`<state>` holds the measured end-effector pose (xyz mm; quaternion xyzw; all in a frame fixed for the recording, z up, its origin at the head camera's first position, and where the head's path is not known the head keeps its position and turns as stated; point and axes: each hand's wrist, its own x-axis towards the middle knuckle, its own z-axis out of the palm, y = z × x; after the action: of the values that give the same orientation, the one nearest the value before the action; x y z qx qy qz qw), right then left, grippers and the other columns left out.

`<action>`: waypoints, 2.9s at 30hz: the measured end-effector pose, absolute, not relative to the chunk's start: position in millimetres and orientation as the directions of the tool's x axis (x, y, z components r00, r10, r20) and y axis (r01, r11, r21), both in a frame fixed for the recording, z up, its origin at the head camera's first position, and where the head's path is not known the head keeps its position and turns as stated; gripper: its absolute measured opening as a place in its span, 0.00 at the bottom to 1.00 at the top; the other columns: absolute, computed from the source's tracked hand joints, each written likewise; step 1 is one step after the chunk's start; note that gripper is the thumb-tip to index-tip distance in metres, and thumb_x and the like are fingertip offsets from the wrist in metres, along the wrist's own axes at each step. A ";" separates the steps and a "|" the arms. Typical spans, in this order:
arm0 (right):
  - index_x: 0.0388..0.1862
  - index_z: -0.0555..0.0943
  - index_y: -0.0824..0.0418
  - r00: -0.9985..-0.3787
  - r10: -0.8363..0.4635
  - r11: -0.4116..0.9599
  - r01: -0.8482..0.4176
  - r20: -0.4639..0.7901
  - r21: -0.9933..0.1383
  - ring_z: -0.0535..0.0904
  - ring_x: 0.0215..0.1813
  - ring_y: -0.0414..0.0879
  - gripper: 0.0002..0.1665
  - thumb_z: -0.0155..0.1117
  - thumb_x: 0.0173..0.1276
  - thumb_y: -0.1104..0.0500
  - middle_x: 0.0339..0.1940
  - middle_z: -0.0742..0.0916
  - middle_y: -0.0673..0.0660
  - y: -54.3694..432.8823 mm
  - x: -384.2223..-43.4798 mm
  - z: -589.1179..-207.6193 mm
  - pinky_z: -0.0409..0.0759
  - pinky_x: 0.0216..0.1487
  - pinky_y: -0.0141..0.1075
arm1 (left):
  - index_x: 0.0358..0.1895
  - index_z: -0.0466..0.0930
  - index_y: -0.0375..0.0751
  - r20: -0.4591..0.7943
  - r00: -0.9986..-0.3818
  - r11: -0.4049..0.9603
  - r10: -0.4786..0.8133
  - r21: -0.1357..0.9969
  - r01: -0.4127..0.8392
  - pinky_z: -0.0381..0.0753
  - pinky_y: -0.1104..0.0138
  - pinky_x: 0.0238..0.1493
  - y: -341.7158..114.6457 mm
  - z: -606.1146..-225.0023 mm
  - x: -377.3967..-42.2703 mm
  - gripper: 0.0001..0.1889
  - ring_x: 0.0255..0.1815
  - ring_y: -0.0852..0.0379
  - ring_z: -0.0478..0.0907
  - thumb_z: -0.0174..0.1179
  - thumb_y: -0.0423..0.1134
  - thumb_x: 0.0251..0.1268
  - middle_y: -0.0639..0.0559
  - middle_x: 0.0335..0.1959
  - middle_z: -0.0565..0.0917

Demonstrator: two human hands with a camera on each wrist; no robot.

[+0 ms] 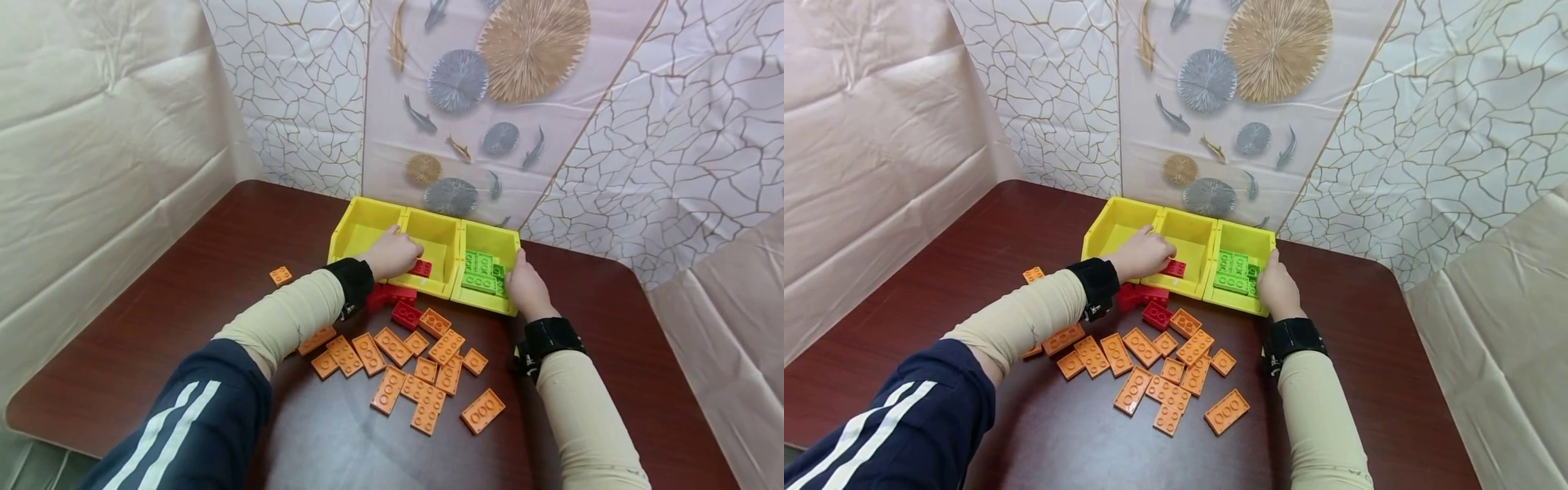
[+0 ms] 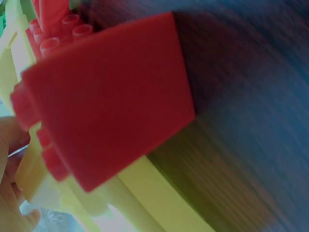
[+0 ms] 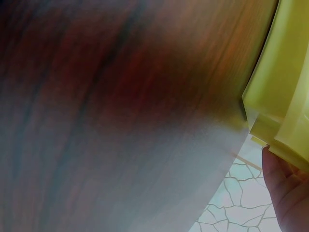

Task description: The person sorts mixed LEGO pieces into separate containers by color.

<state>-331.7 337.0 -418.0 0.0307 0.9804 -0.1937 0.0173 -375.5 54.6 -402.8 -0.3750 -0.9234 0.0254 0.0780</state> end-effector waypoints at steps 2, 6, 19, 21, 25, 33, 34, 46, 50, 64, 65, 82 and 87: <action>0.72 0.30 0.69 -0.998 0.050 0.922 0.064 -0.047 -0.382 0.70 0.49 0.62 0.37 0.34 0.74 0.62 0.59 0.68 0.76 336.8 -331.5 -418.5 0.69 0.48 0.53 | 0.35 0.80 0.49 0.131 -0.710 0.722 0.692 -0.113 0.683 0.60 0.52 0.59 55.6 -404.7 -375.6 0.08 0.38 0.55 0.78 0.49 0.39 0.68 0.56 0.29 0.82; 0.72 0.31 0.69 -0.998 0.042 0.921 0.055 -0.041 -0.386 0.71 0.49 0.62 0.37 0.35 0.73 0.63 0.58 0.69 0.76 336.8 -332.1 -419.3 0.69 0.47 0.52 | 0.35 0.80 0.49 0.152 -0.703 0.719 0.694 -0.097 0.688 0.60 0.52 0.59 54.5 -406.8 -374.7 0.08 0.39 0.56 0.78 0.50 0.39 0.68 0.57 0.31 0.82; 0.72 0.30 0.70 -0.998 0.039 0.927 0.051 -0.039 -0.373 0.72 0.50 0.63 0.37 0.34 0.72 0.64 0.59 0.69 0.77 334.7 -334.0 -416.0 0.71 0.44 0.52 | 0.45 0.81 0.48 0.128 -0.577 0.590 0.807 -0.113 0.800 0.68 0.60 0.53 13.8 -394.0 -330.2 0.10 0.48 0.57 0.75 0.53 0.43 0.66 0.55 0.43 0.81; 0.72 0.30 0.70 -0.998 0.041 0.929 0.052 -0.038 -0.367 0.73 0.47 0.62 0.37 0.34 0.72 0.64 0.57 0.70 0.78 334.5 -333.0 -415.7 0.71 0.42 0.51 | 0.46 0.81 0.48 0.091 -0.584 0.591 0.807 -0.116 0.798 0.70 0.61 0.52 9.7 -396.1 -325.6 0.11 0.47 0.57 0.76 0.54 0.44 0.67 0.55 0.43 0.81; 0.72 0.31 0.71 -0.999 0.037 0.930 0.045 -0.030 -0.366 0.73 0.44 0.62 0.37 0.34 0.72 0.64 0.55 0.70 0.78 334.4 -331.4 -417.0 0.71 0.40 0.50 | 0.47 0.80 0.48 0.022 -0.606 0.601 0.795 -0.157 0.784 0.72 0.61 0.48 6.5 -406.1 -320.9 0.12 0.44 0.56 0.75 0.52 0.47 0.67 0.54 0.41 0.80; 0.72 0.31 0.70 -0.999 0.027 0.925 0.039 -0.036 -0.378 0.73 0.43 0.62 0.37 0.35 0.72 0.63 0.55 0.70 0.78 334.9 -330.4 -419.9 0.70 0.38 0.49 | 0.51 0.78 0.45 -0.066 -0.672 0.655 0.737 -0.176 0.735 0.72 0.60 0.47 9.3 -418.9 -313.0 0.16 0.44 0.54 0.73 0.54 0.48 0.67 0.51 0.43 0.76; 0.72 0.31 0.70 -0.999 0.031 0.925 0.042 -0.036 -0.378 0.73 0.44 0.62 0.37 0.35 0.72 0.63 0.55 0.70 0.78 334.9 -330.5 -419.6 0.70 0.38 0.49 | 0.51 0.77 0.45 -0.060 -0.677 0.662 0.733 -0.168 0.731 0.73 0.60 0.48 9.5 -418.9 -312.0 0.15 0.44 0.54 0.73 0.54 0.47 0.66 0.50 0.43 0.77; 0.72 0.30 0.69 -0.999 0.034 0.924 0.041 -0.026 -0.379 0.73 0.42 0.61 0.38 0.35 0.73 0.63 0.57 0.70 0.77 335.7 -330.5 -418.1 0.70 0.38 0.49 | 0.43 0.78 0.44 0.128 -0.621 0.634 0.773 -0.104 0.767 0.73 0.63 0.40 3.6 -402.9 -306.9 0.10 0.36 0.55 0.75 0.57 0.42 0.63 0.52 0.35 0.78; 0.72 0.31 0.69 -0.999 0.040 0.923 0.043 -0.017 -0.383 0.72 0.47 0.63 0.37 0.34 0.72 0.63 0.58 0.69 0.77 336.0 -330.8 -418.1 0.70 0.41 0.50 | 0.38 0.78 0.42 0.269 -0.586 0.616 0.764 -0.033 0.787 0.74 0.64 0.36 6.2 -383.1 -312.7 0.06 0.32 0.56 0.74 0.58 0.39 0.61 0.52 0.32 0.77; 0.73 0.32 0.67 -0.997 0.069 0.915 0.080 -0.042 -0.396 0.71 0.48 0.61 0.37 0.36 0.73 0.62 0.61 0.68 0.75 335.5 -333.5 -425.7 0.70 0.44 0.50 | 0.38 0.78 0.42 0.269 -0.760 0.796 0.591 -0.042 0.604 0.71 0.60 0.45 56.7 -373.8 -389.8 0.08 0.36 0.52 0.77 0.50 0.38 0.67 0.50 0.31 0.79; 0.73 0.32 0.67 -0.996 0.072 0.915 0.084 -0.046 -0.396 0.71 0.49 0.61 0.37 0.36 0.73 0.62 0.61 0.68 0.74 334.8 -333.4 -425.8 0.70 0.45 0.50 | 0.37 0.78 0.43 0.261 -0.761 0.798 0.594 -0.075 0.597 0.69 0.57 0.49 59.6 -377.4 -392.6 0.08 0.36 0.51 0.77 0.50 0.39 0.66 0.51 0.29 0.80; 0.73 0.33 0.67 -0.997 0.082 0.918 0.081 -0.014 -0.387 0.70 0.55 0.61 0.37 0.36 0.73 0.62 0.63 0.67 0.73 339.6 -335.3 -423.1 0.69 0.52 0.52 | 0.44 0.82 0.51 0.053 -0.826 0.824 0.561 -0.134 0.551 0.34 0.44 0.66 75.9 -396.1 -407.2 0.14 0.57 0.48 0.70 0.45 0.38 0.70 0.54 0.40 0.84; 0.73 0.33 0.68 -0.997 0.077 0.919 0.074 -0.007 -0.387 0.70 0.55 0.61 0.37 0.36 0.72 0.63 0.63 0.67 0.73 340.0 -334.9 -423.3 0.69 0.51 0.52 | 0.43 0.83 0.51 -0.049 -0.809 0.789 0.586 -0.195 0.583 0.33 0.42 0.66 78.1 -396.6 -403.2 0.16 0.56 0.49 0.69 0.44 0.33 0.71 0.55 0.43 0.84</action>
<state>-334.9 340.0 -423.3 0.0385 0.9796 -0.1972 -0.0043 -403.2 78.1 -396.6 -0.3090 -0.9457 0.1007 0.0069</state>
